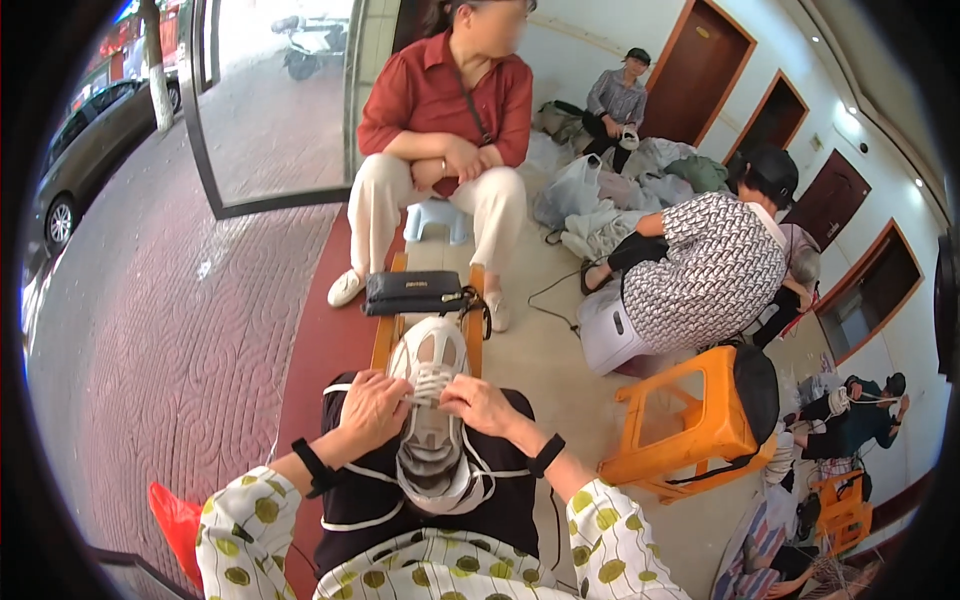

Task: The recorder is lacing and unlacing a shoe while sitting in a workshop area.

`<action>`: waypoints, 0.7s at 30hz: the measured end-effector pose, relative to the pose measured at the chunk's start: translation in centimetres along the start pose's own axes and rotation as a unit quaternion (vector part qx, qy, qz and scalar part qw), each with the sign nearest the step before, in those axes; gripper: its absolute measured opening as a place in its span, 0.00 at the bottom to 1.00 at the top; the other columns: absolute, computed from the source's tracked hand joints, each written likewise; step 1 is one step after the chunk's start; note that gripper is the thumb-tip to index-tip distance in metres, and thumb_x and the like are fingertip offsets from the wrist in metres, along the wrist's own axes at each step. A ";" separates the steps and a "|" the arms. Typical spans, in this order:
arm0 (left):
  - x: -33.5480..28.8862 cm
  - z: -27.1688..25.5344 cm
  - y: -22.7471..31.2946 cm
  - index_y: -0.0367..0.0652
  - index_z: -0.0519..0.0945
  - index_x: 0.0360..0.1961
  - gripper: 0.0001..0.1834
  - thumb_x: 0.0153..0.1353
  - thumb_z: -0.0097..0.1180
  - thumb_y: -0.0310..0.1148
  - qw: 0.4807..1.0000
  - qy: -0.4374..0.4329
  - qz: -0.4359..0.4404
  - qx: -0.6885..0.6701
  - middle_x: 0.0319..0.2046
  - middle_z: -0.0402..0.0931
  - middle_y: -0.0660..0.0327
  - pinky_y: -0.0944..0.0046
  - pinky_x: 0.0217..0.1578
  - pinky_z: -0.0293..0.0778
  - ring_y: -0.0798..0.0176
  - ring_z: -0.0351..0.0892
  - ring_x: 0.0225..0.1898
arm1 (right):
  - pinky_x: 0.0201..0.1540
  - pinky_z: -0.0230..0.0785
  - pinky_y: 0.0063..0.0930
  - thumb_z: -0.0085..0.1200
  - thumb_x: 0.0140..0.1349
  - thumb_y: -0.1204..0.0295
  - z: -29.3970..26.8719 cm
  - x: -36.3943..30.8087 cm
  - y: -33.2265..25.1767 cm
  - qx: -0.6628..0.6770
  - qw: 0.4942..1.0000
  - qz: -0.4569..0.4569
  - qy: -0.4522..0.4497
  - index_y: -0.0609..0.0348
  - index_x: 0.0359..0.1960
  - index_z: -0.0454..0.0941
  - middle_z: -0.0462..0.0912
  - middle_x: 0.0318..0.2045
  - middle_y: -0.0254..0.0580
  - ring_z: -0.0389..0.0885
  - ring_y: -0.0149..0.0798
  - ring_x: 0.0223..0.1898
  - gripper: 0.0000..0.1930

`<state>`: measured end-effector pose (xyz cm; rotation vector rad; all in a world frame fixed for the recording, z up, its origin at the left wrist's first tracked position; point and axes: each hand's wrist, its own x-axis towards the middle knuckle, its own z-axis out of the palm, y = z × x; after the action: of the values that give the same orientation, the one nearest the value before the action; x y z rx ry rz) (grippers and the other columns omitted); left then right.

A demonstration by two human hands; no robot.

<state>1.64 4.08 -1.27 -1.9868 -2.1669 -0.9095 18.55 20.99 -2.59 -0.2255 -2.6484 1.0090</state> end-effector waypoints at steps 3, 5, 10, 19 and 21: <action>0.2 -0.1 -0.2 0.46 0.76 0.34 0.07 0.54 0.58 0.32 1.000 -0.004 0.002 -0.004 0.27 0.80 0.58 0.53 0.53 0.67 0.54 0.80 0.37 | 0.41 0.72 0.39 0.60 0.59 0.71 -0.3 0.3 0.2 0.031 0.999 0.000 -0.017 0.57 0.33 0.79 0.77 0.32 0.44 0.80 0.50 0.37 0.05; 0.4 -0.2 -0.4 0.46 0.76 0.34 0.07 0.54 0.58 0.32 1.000 -0.007 0.004 -0.005 0.27 0.80 0.58 0.53 0.53 0.67 0.55 0.80 0.37 | 0.41 0.72 0.39 0.60 0.58 0.70 -0.7 0.5 0.4 0.047 0.999 0.001 -0.028 0.57 0.33 0.79 0.78 0.32 0.43 0.80 0.50 0.37 0.05; 0.7 -0.3 -0.5 0.46 0.76 0.32 0.06 0.55 0.58 0.33 1.000 0.000 0.004 -0.003 0.27 0.80 0.59 0.54 0.53 0.67 0.55 0.80 0.37 | 0.41 0.72 0.37 0.60 0.58 0.70 -0.8 0.9 0.1 0.060 0.997 0.012 -0.040 0.57 0.34 0.79 0.79 0.32 0.43 0.80 0.48 0.37 0.06; 1.0 -0.2 -0.4 0.46 0.77 0.32 0.05 0.57 0.58 0.34 1.000 0.004 0.006 0.000 0.27 0.81 0.59 0.54 0.53 0.67 0.56 0.80 0.37 | 0.34 0.72 0.33 0.61 0.59 0.70 -1.1 0.8 -0.8 0.112 0.989 0.098 -0.013 0.60 0.34 0.77 0.81 0.28 0.42 0.80 0.40 0.28 0.08; 0.5 -0.3 0.1 0.46 0.77 0.31 0.05 0.57 0.58 0.34 1.000 0.003 0.003 0.003 0.26 0.81 0.59 0.55 0.52 0.67 0.56 0.80 0.36 | 0.30 0.71 0.28 0.60 0.61 0.72 -0.7 0.4 -0.9 0.170 0.976 0.133 -0.026 0.59 0.35 0.76 0.81 0.26 0.39 0.79 0.31 0.26 0.06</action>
<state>1.56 4.39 -0.74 -1.9840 -2.1563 -0.9056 18.38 20.86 -1.37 -0.4910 -2.4789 1.5511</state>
